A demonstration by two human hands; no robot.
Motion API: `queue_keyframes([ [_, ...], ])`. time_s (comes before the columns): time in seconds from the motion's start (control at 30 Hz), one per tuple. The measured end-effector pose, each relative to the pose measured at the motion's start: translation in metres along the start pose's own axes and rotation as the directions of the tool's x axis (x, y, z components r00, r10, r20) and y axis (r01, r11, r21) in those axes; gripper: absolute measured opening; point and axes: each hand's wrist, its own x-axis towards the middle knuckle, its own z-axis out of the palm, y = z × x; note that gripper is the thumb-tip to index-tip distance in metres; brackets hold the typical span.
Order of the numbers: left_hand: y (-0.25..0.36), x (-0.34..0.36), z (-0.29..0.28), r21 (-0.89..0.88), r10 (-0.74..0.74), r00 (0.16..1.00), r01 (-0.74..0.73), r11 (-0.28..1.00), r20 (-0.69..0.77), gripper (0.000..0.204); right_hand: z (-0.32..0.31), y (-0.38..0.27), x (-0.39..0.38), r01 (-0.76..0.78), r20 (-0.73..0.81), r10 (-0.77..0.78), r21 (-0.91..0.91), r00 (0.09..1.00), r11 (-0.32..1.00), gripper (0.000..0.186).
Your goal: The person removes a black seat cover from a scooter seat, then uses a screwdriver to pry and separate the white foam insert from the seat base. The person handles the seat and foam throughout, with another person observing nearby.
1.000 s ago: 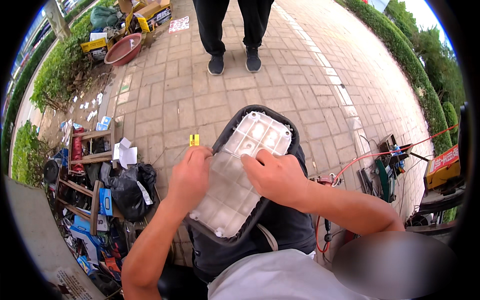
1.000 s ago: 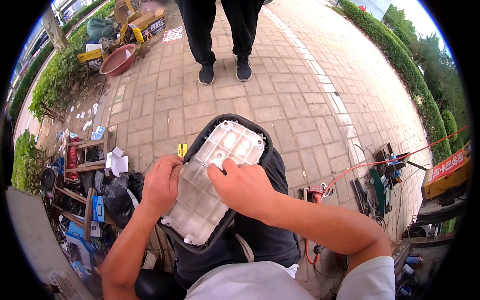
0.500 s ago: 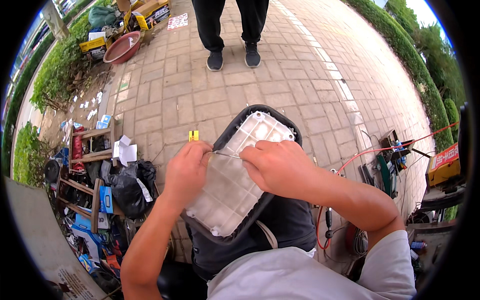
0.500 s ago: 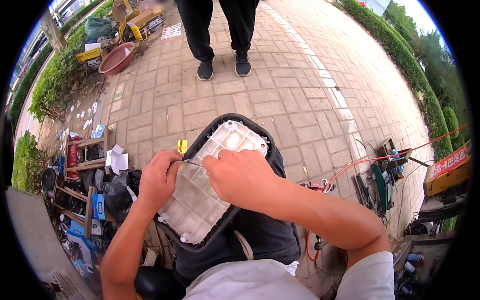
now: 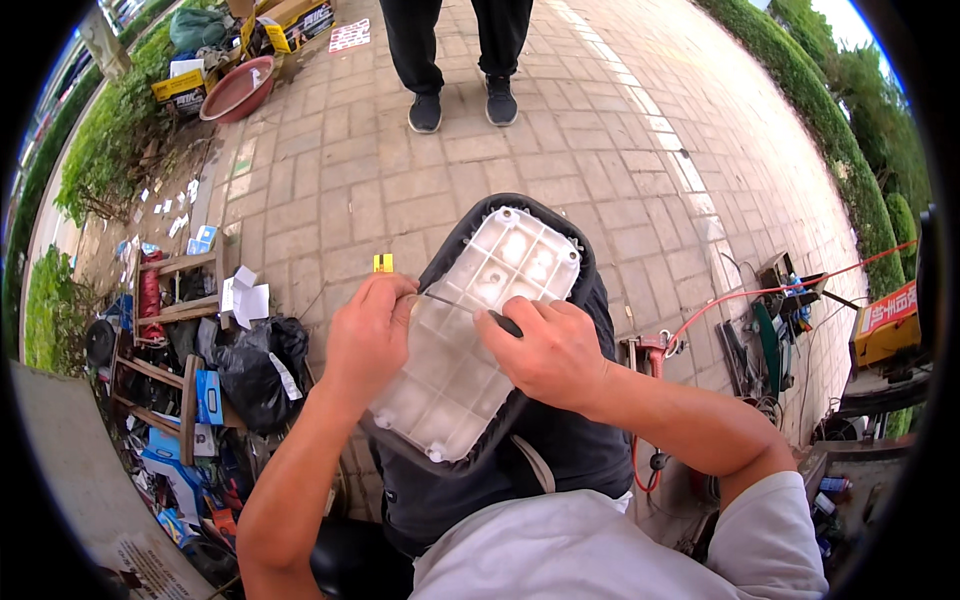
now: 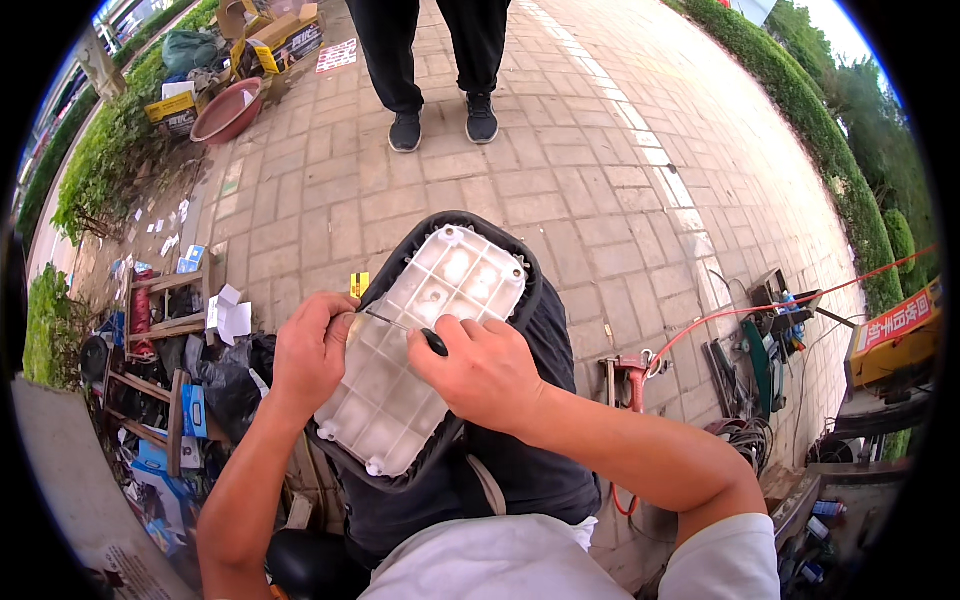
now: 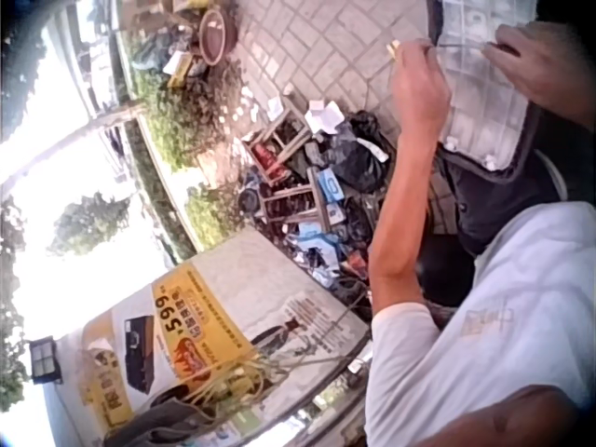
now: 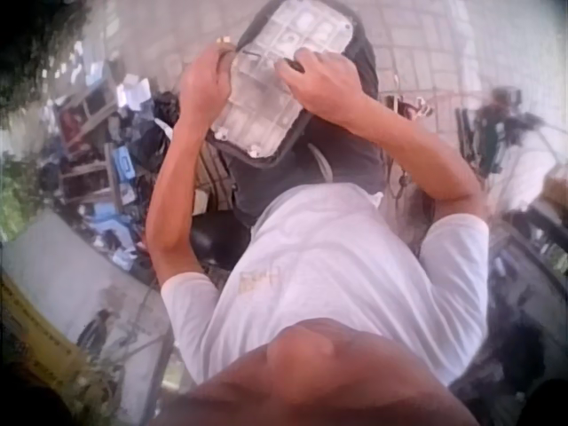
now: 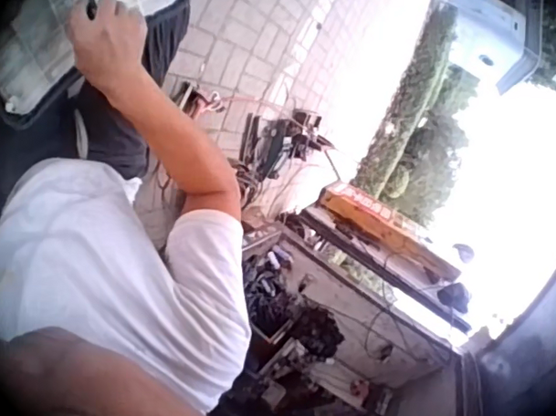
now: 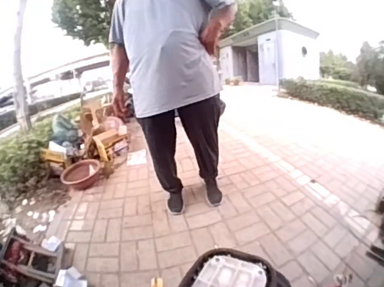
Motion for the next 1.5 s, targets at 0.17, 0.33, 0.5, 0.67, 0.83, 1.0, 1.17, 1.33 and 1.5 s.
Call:
queue_keyframes([
  [0.17,0.004,0.001,-0.001,-0.041,-0.031,0.999,0.030,0.999,-0.024,0.005,0.011,0.001,-0.001,-0.113,-0.073,0.114,0.017,0.991,0.993,0.025],
  [0.33,0.002,-0.002,-0.003,-0.041,-0.056,0.998,0.056,0.998,-0.015,0.006,0.003,0.001,0.009,-0.185,0.045,0.183,0.039,0.982,0.982,0.021],
  [0.5,0.003,-0.003,-0.002,-0.080,-0.088,0.995,0.084,0.993,-0.039,0.007,0.002,0.023,0.017,-0.088,0.069,0.084,0.047,0.994,0.995,0.034],
  [0.67,0.003,-0.002,-0.003,-0.105,-0.136,0.989,0.129,0.986,-0.063,0.007,0.015,0.025,0.014,-0.061,-0.015,0.063,0.089,0.998,0.994,0.033],
  [0.83,0.001,-0.004,-0.002,-0.061,-0.101,0.992,0.097,0.993,-0.078,0.005,0.019,0.035,0.017,-0.056,0.031,0.050,0.242,0.998,0.969,0.027],
  [1.0,-0.004,-0.005,-0.001,-0.021,-0.006,0.993,0.004,1.000,-0.117,0.006,0.018,0.053,0.027,-0.056,0.169,-0.017,0.417,0.985,0.907,0.021],
  [1.17,-0.003,-0.008,0.001,-0.029,-0.029,0.992,0.025,0.999,-0.124,0.005,0.016,0.053,0.025,-0.049,0.177,-0.027,0.412,0.984,0.910,0.022],
  [1.33,-0.008,-0.005,-0.002,0.007,-0.004,0.997,0.004,1.000,-0.080,0.010,0.012,0.043,0.025,0.024,0.107,-0.050,0.235,0.993,0.972,0.021],
  [1.5,-0.002,0.002,-0.001,0.117,0.011,0.999,-0.016,0.993,0.049,0.010,-0.052,0.037,0.000,-0.159,0.049,0.155,0.095,0.987,0.983,0.021],
])
